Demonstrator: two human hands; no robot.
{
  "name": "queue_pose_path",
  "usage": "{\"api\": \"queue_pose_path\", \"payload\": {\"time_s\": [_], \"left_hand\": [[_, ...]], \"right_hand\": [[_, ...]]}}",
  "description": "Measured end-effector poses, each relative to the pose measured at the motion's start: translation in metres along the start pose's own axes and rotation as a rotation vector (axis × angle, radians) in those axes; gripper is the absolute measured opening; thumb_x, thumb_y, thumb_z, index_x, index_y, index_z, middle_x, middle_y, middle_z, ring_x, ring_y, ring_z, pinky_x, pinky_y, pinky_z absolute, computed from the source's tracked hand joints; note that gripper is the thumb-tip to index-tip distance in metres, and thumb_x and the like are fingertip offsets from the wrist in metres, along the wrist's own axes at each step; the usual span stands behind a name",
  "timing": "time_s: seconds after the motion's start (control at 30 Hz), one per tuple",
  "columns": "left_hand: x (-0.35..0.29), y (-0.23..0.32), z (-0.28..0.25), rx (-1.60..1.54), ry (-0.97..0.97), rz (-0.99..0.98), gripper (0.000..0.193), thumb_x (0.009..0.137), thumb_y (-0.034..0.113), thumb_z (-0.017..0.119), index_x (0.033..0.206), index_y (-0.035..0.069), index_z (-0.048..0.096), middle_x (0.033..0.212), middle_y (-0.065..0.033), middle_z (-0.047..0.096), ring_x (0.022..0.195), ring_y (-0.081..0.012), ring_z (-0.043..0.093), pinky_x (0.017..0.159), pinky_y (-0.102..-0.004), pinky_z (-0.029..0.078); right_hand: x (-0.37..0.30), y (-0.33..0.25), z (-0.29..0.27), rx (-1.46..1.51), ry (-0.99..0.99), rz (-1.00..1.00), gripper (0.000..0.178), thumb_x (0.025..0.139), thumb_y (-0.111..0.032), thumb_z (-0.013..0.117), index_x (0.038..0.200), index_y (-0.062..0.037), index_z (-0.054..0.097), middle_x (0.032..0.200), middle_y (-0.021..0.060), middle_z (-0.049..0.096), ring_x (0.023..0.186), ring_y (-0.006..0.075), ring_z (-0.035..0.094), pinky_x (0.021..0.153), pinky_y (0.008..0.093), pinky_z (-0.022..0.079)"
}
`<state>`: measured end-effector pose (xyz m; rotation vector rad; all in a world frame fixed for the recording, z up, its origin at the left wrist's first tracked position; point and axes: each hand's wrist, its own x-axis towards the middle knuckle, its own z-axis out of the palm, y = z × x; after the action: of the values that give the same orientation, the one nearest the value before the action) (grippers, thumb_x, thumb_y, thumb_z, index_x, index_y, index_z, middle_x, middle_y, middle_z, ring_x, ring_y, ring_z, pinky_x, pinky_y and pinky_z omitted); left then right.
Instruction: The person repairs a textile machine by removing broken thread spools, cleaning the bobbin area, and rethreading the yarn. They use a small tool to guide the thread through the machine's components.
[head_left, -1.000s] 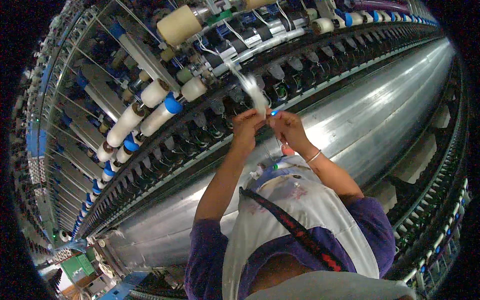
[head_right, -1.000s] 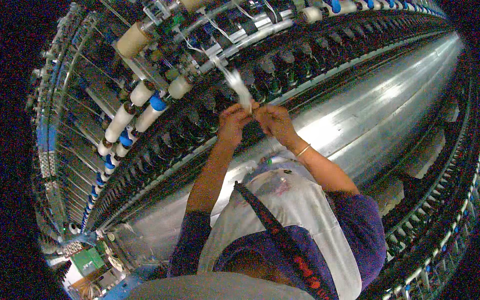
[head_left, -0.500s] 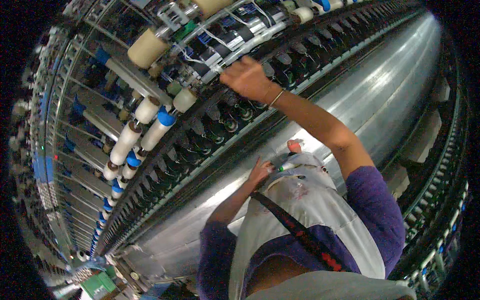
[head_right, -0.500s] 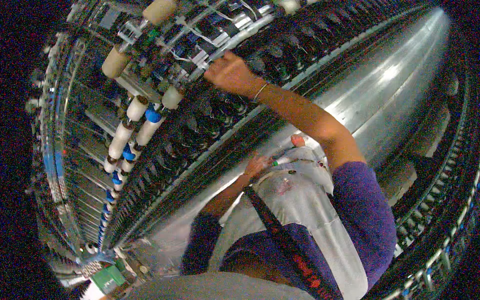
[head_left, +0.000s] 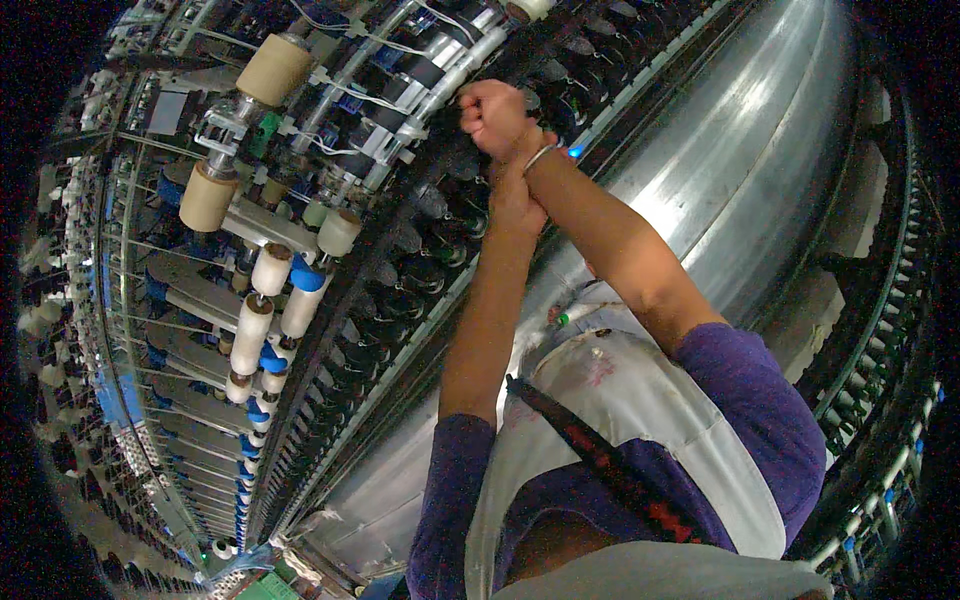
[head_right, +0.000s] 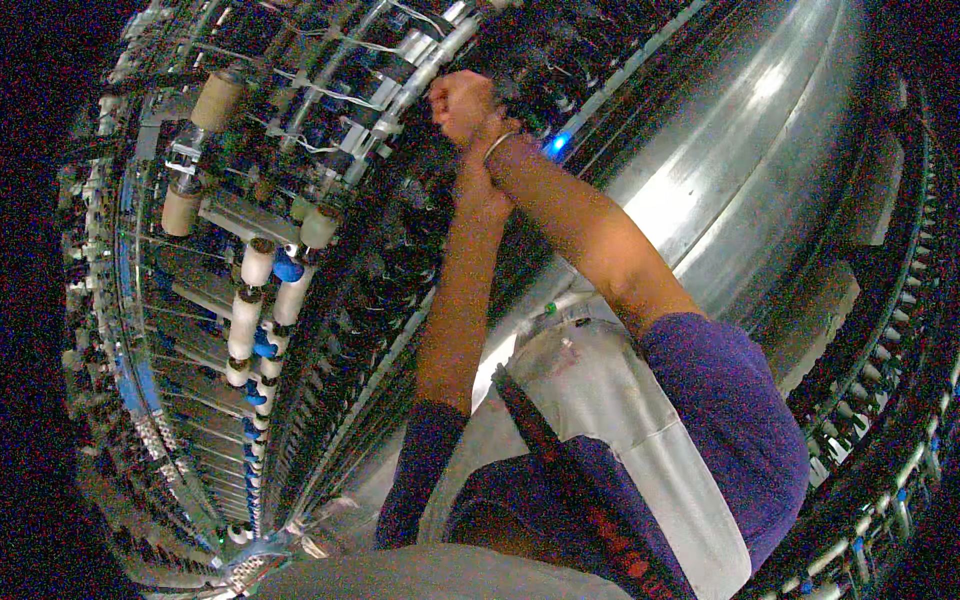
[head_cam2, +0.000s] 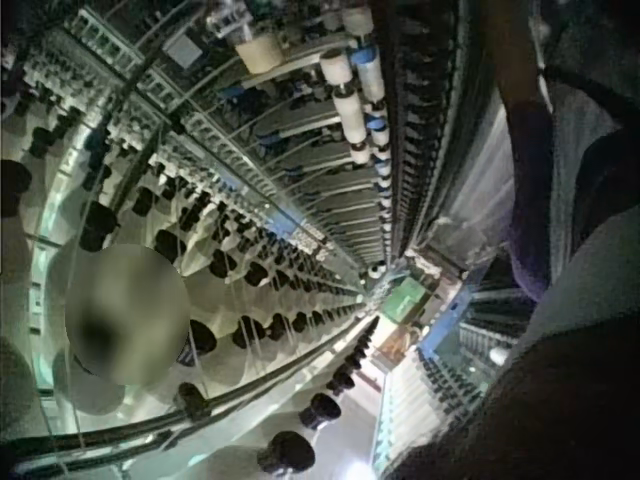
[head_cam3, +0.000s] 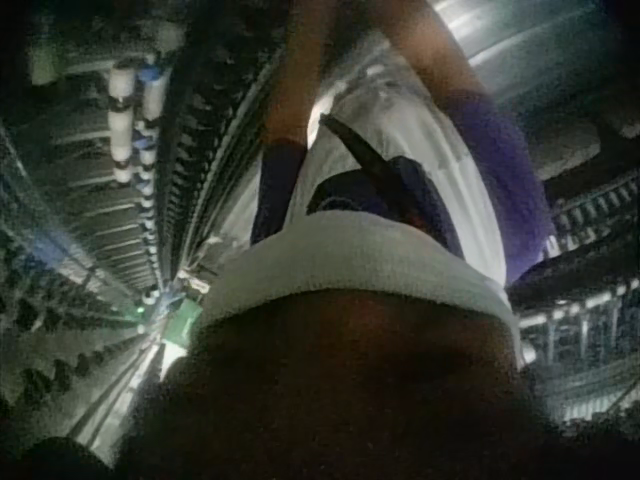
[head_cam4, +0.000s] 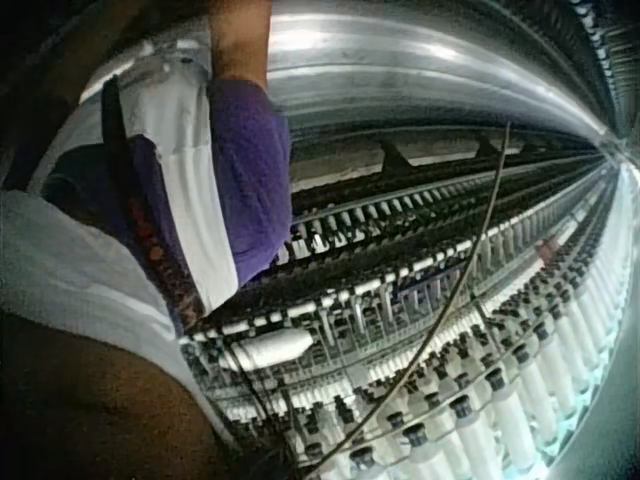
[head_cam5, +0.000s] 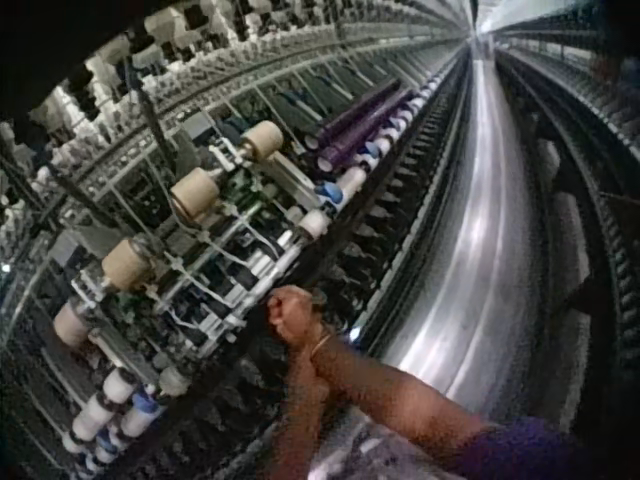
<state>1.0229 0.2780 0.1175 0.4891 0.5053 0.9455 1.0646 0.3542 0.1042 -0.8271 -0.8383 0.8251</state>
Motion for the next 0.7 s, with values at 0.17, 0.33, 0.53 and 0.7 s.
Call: {"api": "queue_pose_path", "payload": {"time_s": [0.17,0.33,0.53,0.7], "left_hand": [[-0.037,-0.006,0.012,-0.006,0.324,-0.009,0.033,0.077,0.016,0.07,0.104,0.006,0.054,0.084,-0.009,0.06,0.076,-0.025,0.06,0.071,-0.0407,0.053],[-0.031,0.003,0.012,0.062,0.194,0.063,0.031,0.081,0.016,0.065,0.108,0.006,0.052,0.084,-0.0105,0.061,0.077,-0.0255,0.061,0.069,-0.0404,0.053],[-0.07,-0.003,-0.049,0.176,0.049,0.019,0.039,0.084,0.019,0.067,0.116,0.005,0.049,0.097,-0.0092,0.062,0.083,-0.0232,0.062,0.079,-0.0375,0.051],[-0.061,0.077,-0.096,0.235,0.269,0.145,0.053,0.091,0.051,0.049,0.113,0.003,0.053,0.111,-0.0108,0.06,0.106,-0.0239,0.056,0.093,-0.0371,0.043]], "right_hand": [[-0.016,0.002,0.017,0.515,0.025,0.77,0.004,0.078,0.003,0.055,0.08,-0.0008,0.053,0.053,0.0034,0.045,0.042,0.0118,0.042,0.037,0.0266,0.029],[-0.013,-0.012,0.032,0.539,0.196,0.408,0.006,0.08,-0.004,0.06,0.08,-0.0008,0.054,0.052,0.0024,0.044,0.037,0.0104,0.033,0.036,0.0249,0.026],[-0.04,-0.002,0.039,0.566,-0.011,0.9,0.005,0.079,-0.003,0.06,0.082,-0.0009,0.056,0.051,0.0014,0.044,0.036,0.0107,0.033,0.034,0.0262,0.025],[-0.038,0.019,0.042,0.585,-0.174,0.74,0.006,0.082,-0.005,0.059,0.082,0.0001,0.057,0.054,0.0028,0.047,0.037,0.0104,0.035,0.033,0.0243,0.025]]}}
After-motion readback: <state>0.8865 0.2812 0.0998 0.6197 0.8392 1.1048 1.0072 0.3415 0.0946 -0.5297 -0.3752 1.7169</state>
